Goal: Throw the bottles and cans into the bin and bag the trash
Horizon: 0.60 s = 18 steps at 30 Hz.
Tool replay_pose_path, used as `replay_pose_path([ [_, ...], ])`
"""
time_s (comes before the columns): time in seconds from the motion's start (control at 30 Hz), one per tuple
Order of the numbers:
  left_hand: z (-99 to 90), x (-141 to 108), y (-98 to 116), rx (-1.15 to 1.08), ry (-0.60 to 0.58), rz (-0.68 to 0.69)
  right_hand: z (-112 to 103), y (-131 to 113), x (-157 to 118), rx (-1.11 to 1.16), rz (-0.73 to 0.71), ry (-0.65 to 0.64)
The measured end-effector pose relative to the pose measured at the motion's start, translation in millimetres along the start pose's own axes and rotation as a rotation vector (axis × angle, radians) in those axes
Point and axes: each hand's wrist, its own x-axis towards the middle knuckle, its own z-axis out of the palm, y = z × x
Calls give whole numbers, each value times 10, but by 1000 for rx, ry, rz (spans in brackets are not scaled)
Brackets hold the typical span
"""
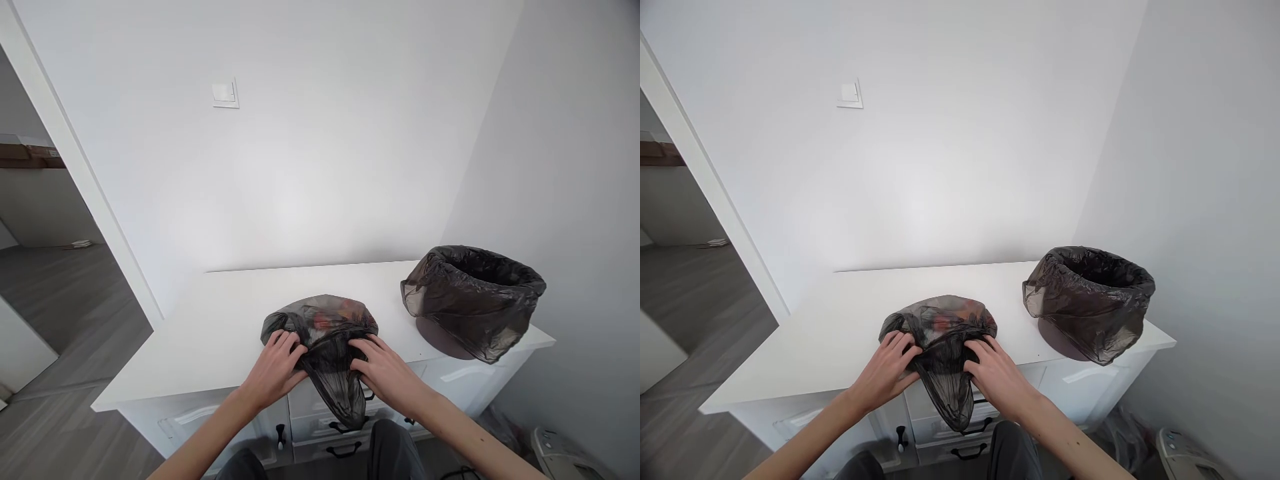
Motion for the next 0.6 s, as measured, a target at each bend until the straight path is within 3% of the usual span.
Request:
replay_pose_path([
  [0.23,-70,-200,-93,-249,-36,39,148,59,-245,124,-61,-65],
  [0.3,-104,-216,-112,-308,-71,-31,60,45,-336,192,-60,-125],
  [0.43,-119,-159,-128,-346,-88,-272,-342,-54,-362,449,28,-200],
  [0.53,-61,-99,-116,-324,-15,-366,-522,-241,-236,705,109,-142],
  [0.6,-5,-74,-108,-294,28,-376,-469,-400,-90,792,136,-49],
])
